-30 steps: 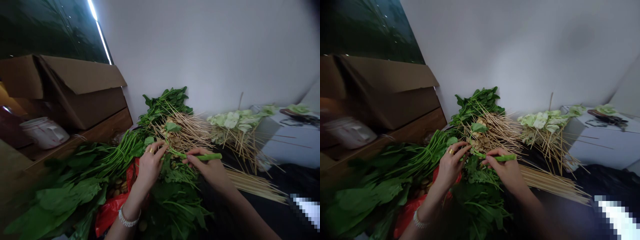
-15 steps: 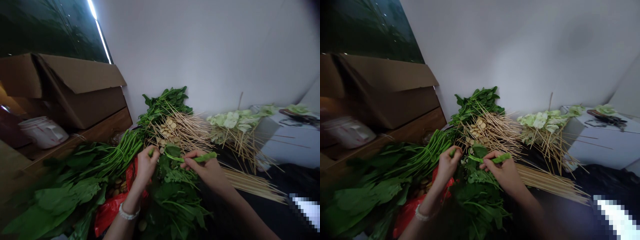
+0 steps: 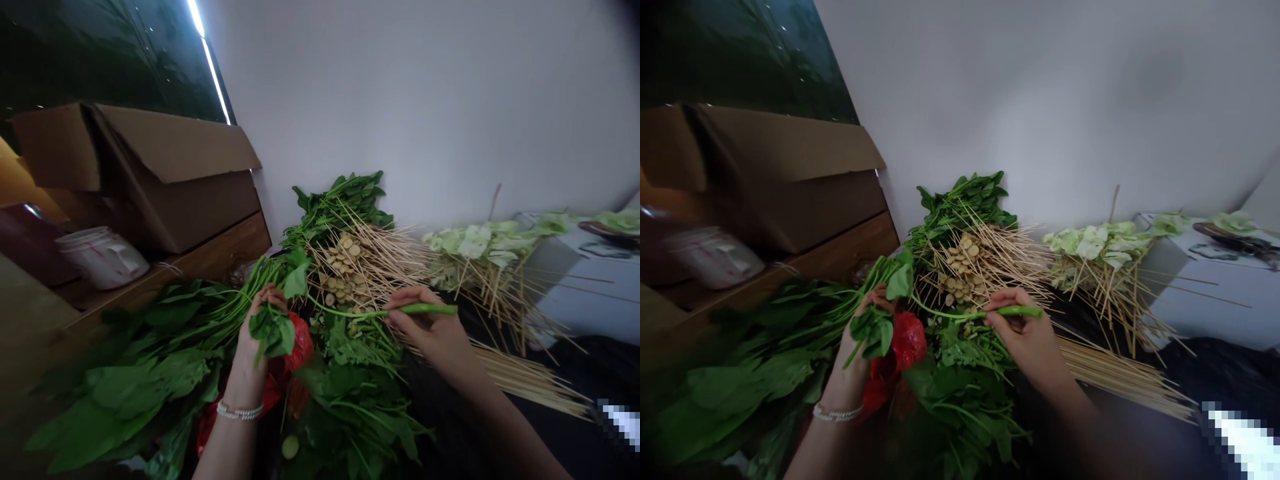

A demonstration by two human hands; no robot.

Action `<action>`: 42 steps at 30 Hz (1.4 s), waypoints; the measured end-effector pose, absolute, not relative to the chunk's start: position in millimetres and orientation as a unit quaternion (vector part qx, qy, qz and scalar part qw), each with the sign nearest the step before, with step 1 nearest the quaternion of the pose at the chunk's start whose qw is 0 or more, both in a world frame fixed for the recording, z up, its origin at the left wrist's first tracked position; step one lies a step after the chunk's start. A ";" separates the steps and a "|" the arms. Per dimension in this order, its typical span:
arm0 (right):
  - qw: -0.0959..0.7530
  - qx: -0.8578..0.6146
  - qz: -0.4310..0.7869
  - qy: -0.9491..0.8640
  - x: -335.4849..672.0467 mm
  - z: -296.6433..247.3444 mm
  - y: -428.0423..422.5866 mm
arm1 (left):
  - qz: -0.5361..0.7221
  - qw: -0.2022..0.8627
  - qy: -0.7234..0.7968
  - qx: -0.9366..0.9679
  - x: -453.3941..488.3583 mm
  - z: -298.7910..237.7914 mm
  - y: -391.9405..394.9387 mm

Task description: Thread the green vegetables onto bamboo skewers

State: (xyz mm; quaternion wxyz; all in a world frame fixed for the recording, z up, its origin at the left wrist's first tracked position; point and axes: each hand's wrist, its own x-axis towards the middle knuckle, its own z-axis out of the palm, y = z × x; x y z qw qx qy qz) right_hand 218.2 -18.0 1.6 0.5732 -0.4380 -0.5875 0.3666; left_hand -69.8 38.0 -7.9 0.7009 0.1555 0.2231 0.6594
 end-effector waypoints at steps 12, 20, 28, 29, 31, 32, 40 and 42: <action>0.561 -0.450 0.324 -0.615 217.2 -2.5 -18.3 | 0.529 0.168 0.395 0.732 -47.5 8.8 11.1; 0.558 -0.454 0.300 -0.627 223.2 1.8 -21.8 | 0.279 -0.042 0.451 0.847 -35.1 -15.5 23.3; 0.574 -0.438 0.342 -0.601 223.0 4.7 -19.8 | 0.345 0.032 0.433 0.832 -25.1 -22.5 21.1; 0.575 -0.432 0.353 -0.599 222.9 5.0 -19.6 | 0.377 0.060 0.437 0.815 -24.1 -23.4 22.5; 0.581 -0.423 0.369 -0.589 224.6 5.4 -18.5 | 0.460 0.159 0.453 0.747 -26.0 -23.6 27.3; 0.588 -0.419 0.376 -0.581 226.5 5.4 -17.6 | 0.507 0.227 0.464 0.690 -29.2 -22.5 30.7; 0.610 -0.426 0.424 -0.517 235.4 0.1 -8.0 | 0.631 0.593 0.357 0.350 -62.1 3.8 29.5; 0.607 -0.429 0.437 -0.507 231.9 -2.4 -7.1 | 0.635 0.584 0.361 0.353 -61.4 3.7 9.8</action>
